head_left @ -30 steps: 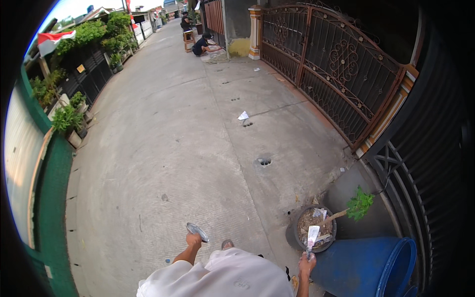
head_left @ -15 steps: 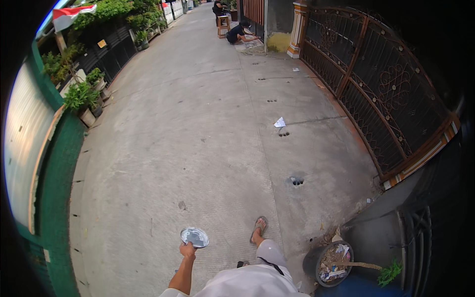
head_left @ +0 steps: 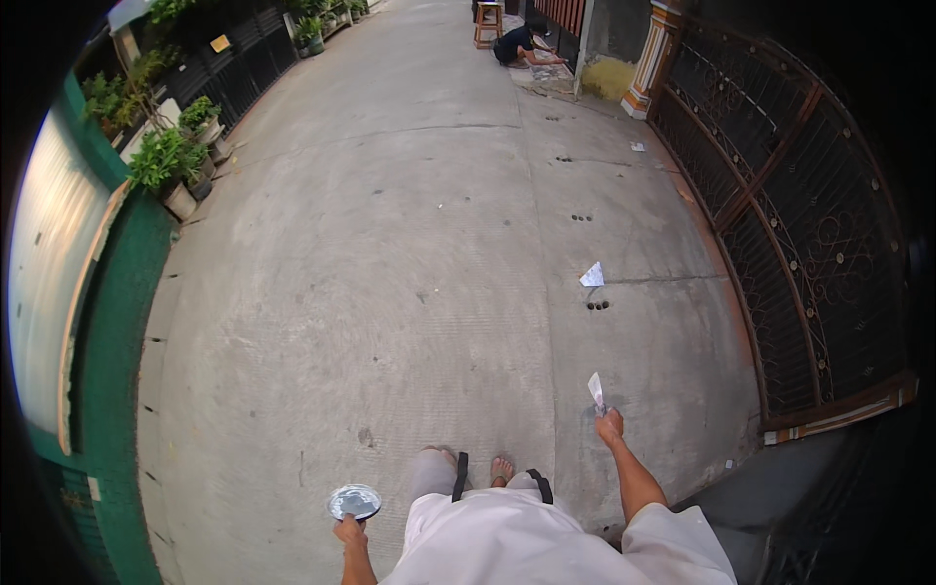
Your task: The person uses a putty knife to mix white material on a circular lid while walking through a residential alley.
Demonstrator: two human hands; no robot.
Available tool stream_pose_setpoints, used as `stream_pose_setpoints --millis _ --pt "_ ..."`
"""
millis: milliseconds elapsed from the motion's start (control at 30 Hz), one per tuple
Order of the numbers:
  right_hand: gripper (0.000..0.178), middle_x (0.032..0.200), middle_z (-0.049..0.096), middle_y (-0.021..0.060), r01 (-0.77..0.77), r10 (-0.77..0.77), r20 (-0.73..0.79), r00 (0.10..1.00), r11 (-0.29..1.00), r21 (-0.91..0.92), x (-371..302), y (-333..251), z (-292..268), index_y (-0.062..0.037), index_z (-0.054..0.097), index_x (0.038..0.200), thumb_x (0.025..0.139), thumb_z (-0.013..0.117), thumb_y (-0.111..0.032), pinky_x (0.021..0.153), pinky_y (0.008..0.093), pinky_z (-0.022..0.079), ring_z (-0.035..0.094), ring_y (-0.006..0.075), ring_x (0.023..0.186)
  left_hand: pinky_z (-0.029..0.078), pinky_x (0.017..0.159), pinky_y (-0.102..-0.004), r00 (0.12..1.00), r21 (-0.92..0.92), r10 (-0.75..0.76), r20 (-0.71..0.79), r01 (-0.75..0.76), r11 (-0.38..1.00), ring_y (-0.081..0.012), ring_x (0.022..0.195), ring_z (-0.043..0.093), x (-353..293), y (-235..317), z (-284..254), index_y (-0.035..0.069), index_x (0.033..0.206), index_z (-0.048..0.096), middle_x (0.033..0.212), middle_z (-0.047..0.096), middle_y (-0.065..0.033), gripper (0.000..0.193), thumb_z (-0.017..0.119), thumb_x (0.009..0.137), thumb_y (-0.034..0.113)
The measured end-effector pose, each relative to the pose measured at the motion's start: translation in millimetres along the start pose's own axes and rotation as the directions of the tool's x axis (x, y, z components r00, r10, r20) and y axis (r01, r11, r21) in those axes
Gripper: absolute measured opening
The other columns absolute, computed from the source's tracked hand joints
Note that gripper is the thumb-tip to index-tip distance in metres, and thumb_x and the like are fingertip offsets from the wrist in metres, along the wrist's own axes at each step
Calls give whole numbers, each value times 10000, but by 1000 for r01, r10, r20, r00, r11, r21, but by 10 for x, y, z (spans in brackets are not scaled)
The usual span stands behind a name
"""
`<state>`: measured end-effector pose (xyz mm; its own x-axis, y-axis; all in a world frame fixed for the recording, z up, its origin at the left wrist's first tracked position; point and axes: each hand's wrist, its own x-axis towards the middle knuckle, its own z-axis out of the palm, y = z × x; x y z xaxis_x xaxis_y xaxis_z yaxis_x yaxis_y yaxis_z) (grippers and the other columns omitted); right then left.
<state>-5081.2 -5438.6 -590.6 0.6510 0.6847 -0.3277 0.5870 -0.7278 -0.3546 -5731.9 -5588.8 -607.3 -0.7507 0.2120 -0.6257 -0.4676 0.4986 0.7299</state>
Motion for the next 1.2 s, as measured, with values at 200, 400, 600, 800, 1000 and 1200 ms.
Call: stream_pose_setpoints --millis 200,400,600,800,1000,1200 --pt "297 959 611 273 70 -68 -37 997 996 59 1381 -2132 -80 41 591 919 748 613 -201 824 473 461 583 413 952 529 663 -514 985 14 -151 -83 153 988 -325 813 636 477 401 1275 -88 1113 501 1010 591 -187 386 535 744 20" --pt "309 1004 608 267 -57 60 115 992 998 -30 1413 -2879 469 37 604 944 748 584 -201 859 442 461 581 404 983 531 664 -491 991 24 -130 7 130 991 -338 858 624 1291 1637 2901 -120 1094 497 999 584 -210 385 505 732 13" --pt "337 1040 606 267 -405 416 246 875 909 -98 1220 -3519 736 73 596 968 720 588 -156 850 401 483 596 370 998 544 667 -406 981 42 75 180 -84 996 -297 857 626 1956 3711 4995 -48 1119 519 1007 592 -159 364 511 759 10" --pt "322 1009 619 259 -414 450 333 829 893 -177 2003 -4266 1030 63 614 950 698 574 -133 802 401 505 620 357 955 550 680 -396 943 44 165 287 -185 982 -287 861 634 2412 5149 7033 -30 1124 524 1010 597 -148 340 515 786 7" --pt "294 1028 620 241 -294 314 320 894 949 -109 4338 -6302 1186 33 622 966 742 564 -150 833 400 497 604 349 993 533 746 -417 986 6 18 163 -19 1000 -310 914 625 2665 5756 8297 -33 1150 505 1078 578 -173 366 509 786 -2" --pt "335 1011 613 249 -1 -17 168 986 995 104 6652 -9606 433 13 594 997 746 595 -208 870 429 464 579 377 1005 534 731 -442 994 -35 -87 60 89 995 -318 877 625 2754 6400 9294 -81 1107 507 1025 590 -186 360 504 763 22"
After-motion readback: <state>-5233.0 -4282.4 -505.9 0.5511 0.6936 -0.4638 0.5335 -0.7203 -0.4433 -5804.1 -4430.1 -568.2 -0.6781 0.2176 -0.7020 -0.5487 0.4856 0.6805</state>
